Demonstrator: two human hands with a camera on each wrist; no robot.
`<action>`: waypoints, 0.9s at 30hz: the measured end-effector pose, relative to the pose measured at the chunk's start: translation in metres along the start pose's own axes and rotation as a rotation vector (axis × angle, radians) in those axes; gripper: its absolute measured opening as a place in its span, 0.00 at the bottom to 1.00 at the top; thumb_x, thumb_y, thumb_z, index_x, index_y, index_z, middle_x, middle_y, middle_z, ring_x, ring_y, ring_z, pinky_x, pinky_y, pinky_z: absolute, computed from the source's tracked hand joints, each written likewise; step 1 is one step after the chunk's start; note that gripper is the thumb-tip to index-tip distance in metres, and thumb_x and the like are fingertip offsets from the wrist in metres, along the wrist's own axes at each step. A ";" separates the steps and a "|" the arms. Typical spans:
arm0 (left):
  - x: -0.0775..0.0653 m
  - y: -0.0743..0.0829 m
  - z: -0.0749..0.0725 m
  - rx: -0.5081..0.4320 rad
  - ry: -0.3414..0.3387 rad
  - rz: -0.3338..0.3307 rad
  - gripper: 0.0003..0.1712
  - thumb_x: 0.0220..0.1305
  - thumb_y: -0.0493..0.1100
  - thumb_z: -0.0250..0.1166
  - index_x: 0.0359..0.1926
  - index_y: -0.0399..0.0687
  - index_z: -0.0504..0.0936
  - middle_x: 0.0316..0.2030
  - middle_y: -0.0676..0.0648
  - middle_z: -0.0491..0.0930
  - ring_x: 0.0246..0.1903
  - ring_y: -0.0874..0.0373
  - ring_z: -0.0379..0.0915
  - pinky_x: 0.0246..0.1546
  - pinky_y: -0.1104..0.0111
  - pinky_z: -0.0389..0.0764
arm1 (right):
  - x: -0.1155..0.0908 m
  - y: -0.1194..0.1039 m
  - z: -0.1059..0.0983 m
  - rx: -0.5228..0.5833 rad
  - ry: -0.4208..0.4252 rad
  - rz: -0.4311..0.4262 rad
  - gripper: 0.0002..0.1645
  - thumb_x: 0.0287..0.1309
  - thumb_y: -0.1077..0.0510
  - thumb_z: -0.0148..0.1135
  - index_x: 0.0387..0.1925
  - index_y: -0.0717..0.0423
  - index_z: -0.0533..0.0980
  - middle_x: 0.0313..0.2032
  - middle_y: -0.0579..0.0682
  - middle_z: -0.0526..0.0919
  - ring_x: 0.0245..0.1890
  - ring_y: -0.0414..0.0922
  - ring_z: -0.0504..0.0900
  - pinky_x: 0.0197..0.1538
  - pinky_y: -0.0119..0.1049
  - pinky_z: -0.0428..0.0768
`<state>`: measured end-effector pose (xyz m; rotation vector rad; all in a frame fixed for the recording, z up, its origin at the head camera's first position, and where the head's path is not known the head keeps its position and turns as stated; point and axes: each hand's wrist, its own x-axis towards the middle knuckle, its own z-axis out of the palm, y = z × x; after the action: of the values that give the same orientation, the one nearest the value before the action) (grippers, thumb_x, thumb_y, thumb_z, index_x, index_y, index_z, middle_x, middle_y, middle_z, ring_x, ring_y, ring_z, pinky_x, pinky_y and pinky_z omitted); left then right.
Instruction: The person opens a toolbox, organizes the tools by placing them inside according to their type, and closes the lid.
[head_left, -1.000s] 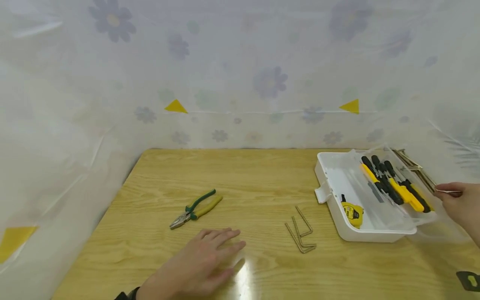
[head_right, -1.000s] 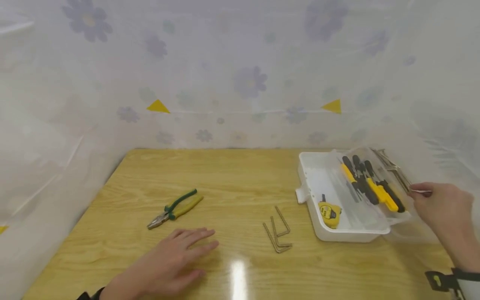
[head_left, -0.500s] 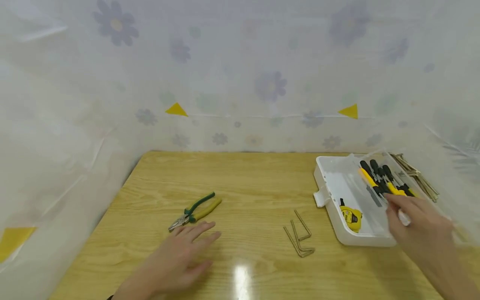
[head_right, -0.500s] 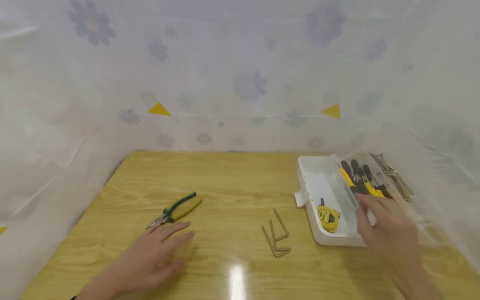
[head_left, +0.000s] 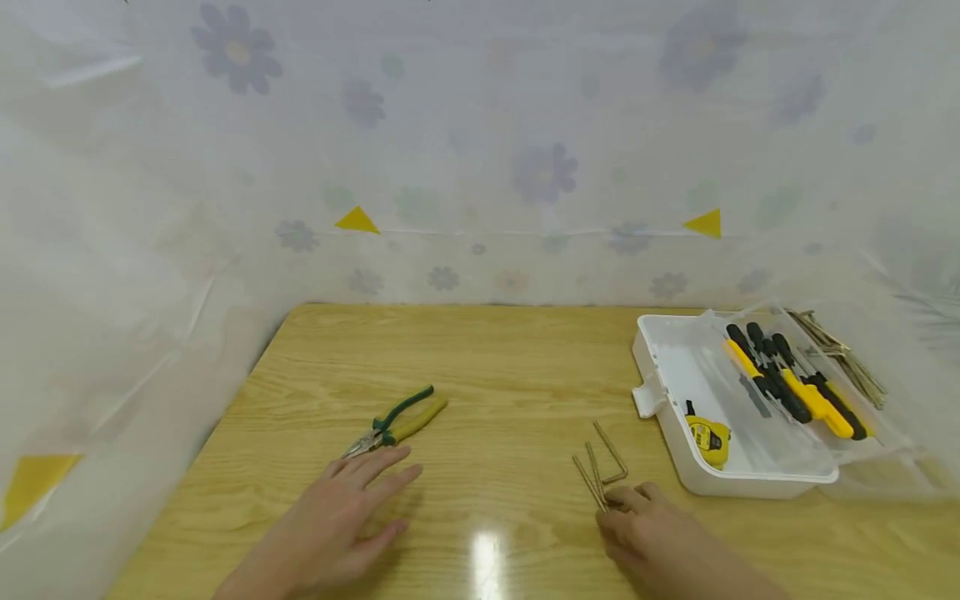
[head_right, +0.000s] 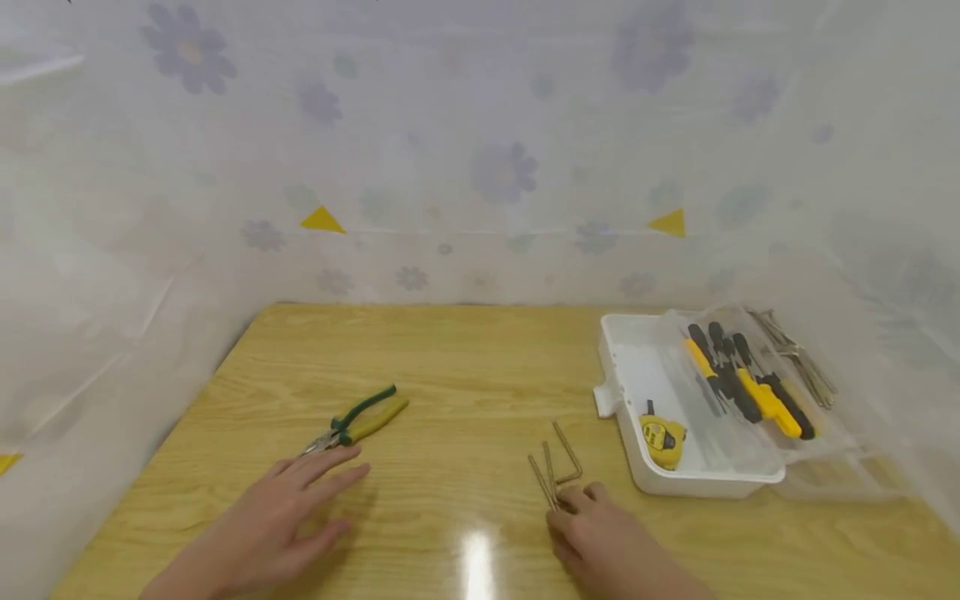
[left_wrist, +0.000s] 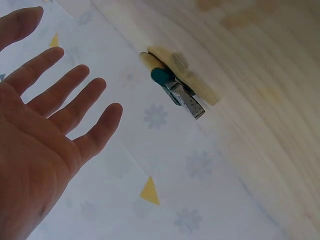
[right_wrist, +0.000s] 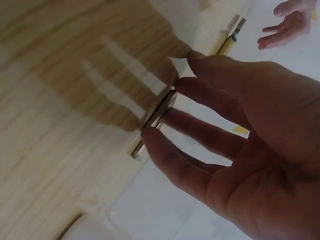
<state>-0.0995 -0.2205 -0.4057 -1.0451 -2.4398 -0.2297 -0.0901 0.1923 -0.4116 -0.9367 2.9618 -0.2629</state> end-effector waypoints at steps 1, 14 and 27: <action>0.000 0.000 0.000 -0.001 0.001 0.004 0.35 0.57 0.55 0.74 0.65 0.55 0.79 0.64 0.50 0.78 0.60 0.53 0.78 0.49 0.54 0.83 | 0.001 0.000 0.002 0.029 -0.015 -0.011 0.04 0.60 0.54 0.71 0.37 0.42 0.84 0.46 0.44 0.85 0.42 0.43 0.80 0.44 0.42 0.83; 0.002 0.001 0.000 -0.014 -0.004 0.008 0.33 0.61 0.56 0.71 0.66 0.55 0.78 0.63 0.50 0.79 0.61 0.53 0.77 0.50 0.54 0.83 | 0.001 0.004 0.005 0.272 -0.145 -0.017 0.24 0.45 0.68 0.68 0.38 0.39 0.73 0.30 0.31 0.70 0.31 0.28 0.66 0.33 0.28 0.70; 0.002 0.001 0.003 -0.016 0.004 0.009 0.31 0.64 0.58 0.69 0.66 0.56 0.79 0.63 0.49 0.79 0.60 0.51 0.78 0.52 0.53 0.83 | 0.004 0.001 0.005 0.296 0.065 -0.205 0.19 0.60 0.63 0.70 0.47 0.39 0.80 0.47 0.39 0.78 0.40 0.30 0.76 0.40 0.27 0.81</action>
<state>-0.1011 -0.2178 -0.4077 -1.0619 -2.4327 -0.2488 -0.0933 0.1903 -0.4166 -1.2054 2.7708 -0.7263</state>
